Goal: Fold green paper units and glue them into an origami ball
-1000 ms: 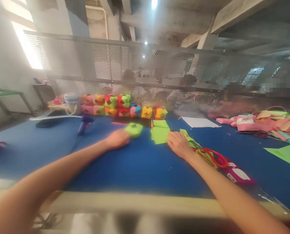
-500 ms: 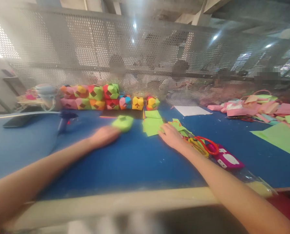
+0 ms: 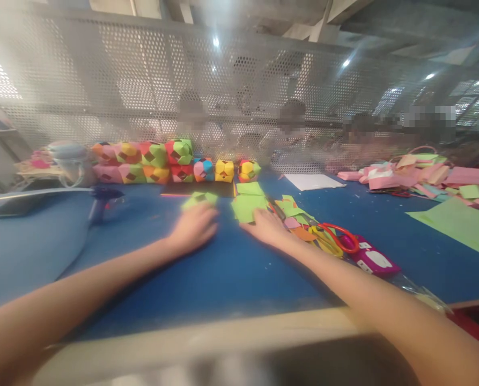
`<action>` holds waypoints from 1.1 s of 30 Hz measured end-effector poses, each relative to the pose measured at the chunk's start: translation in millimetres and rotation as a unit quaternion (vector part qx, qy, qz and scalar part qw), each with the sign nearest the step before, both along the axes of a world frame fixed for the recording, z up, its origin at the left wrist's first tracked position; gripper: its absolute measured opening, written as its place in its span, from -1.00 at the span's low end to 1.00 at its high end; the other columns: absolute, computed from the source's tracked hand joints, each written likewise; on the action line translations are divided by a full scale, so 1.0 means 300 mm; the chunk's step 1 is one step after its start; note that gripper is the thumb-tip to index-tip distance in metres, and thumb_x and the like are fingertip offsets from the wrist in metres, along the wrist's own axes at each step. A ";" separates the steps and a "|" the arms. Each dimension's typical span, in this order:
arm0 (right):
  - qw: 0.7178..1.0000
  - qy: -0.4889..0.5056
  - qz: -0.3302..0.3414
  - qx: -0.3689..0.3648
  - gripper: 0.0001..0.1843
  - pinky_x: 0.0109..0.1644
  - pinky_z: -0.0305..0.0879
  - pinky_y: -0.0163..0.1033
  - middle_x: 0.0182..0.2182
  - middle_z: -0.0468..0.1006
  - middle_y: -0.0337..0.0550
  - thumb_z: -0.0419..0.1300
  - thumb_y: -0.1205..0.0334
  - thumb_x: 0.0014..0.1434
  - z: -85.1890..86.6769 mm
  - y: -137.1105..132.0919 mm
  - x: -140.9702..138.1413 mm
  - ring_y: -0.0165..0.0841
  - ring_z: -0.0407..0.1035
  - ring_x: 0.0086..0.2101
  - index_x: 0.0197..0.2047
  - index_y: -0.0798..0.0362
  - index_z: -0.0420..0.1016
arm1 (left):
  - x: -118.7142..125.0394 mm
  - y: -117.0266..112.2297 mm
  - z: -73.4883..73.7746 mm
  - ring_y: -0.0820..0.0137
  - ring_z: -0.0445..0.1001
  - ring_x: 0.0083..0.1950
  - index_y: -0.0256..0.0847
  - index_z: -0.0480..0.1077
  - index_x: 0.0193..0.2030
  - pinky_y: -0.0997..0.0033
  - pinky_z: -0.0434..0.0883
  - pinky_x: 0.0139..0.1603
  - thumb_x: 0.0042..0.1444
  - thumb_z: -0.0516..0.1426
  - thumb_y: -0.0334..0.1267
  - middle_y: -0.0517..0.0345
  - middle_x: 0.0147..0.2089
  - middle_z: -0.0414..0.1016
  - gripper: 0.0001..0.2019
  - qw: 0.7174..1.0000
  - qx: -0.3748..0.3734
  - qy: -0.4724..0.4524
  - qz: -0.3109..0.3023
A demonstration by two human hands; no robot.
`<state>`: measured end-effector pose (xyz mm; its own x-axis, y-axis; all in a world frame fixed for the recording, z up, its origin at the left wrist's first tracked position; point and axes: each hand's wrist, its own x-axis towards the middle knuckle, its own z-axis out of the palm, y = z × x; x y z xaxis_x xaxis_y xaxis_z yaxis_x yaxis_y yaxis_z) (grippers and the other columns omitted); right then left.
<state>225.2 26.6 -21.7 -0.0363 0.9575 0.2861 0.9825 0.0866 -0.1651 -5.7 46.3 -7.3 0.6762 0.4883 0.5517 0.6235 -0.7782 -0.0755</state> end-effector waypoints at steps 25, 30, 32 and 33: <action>0.759 0.642 0.072 -0.081 -0.82 -0.38 0.42 -0.19 -0.42 0.54 -0.09 0.13 0.19 0.12 0.064 -0.075 0.111 -0.32 0.43 -0.44 -0.23 0.08 0.41 | 0.139 -0.052 -0.046 0.37 0.47 -0.23 -0.22 0.32 -0.12 0.28 0.45 -0.17 0.13 0.06 -0.18 0.08 -0.23 0.48 -0.78 0.853 -0.434 -0.287 -0.043; 0.697 0.693 0.091 -0.162 -0.91 -0.39 0.49 -0.19 -0.37 0.56 -0.06 0.23 0.29 0.06 0.095 -0.103 0.115 -0.33 0.43 -0.40 -0.33 0.11 0.44 | 0.147 -0.042 -0.031 0.37 0.49 -0.31 -0.24 0.27 -0.04 0.23 0.47 -0.20 0.11 0.10 -0.08 0.09 -0.28 0.47 -0.66 0.728 -0.553 -0.403 -0.049; 0.698 0.682 0.099 -0.191 -0.90 -0.40 0.49 -0.22 -0.40 0.55 -0.08 0.25 0.28 0.05 0.097 -0.110 0.114 -0.36 0.42 -0.43 -0.36 0.13 0.44 | 0.149 -0.041 -0.032 0.38 0.48 -0.34 -0.26 0.27 -0.02 0.26 0.47 -0.25 0.11 0.10 -0.05 0.07 -0.28 0.47 -0.62 0.691 -0.583 -0.423 -0.059; 0.703 0.673 0.103 -0.208 -0.88 -0.40 0.49 -0.22 -0.42 0.55 -0.09 0.26 0.26 0.04 0.094 -0.114 0.113 -0.37 0.41 -0.45 -0.38 0.14 0.44 | 0.149 -0.041 -0.034 0.39 0.47 -0.35 -0.26 0.28 -0.03 0.27 0.46 -0.28 0.11 0.10 -0.05 0.06 -0.28 0.47 -0.62 0.684 -0.591 -0.424 -0.062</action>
<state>259.0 -7.5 6.7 -0.1519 0.9824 -0.1085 -0.1131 -0.1263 -0.9855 39.1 34.1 -17.5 0.4350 0.8996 0.0398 -0.0221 -0.0336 0.9992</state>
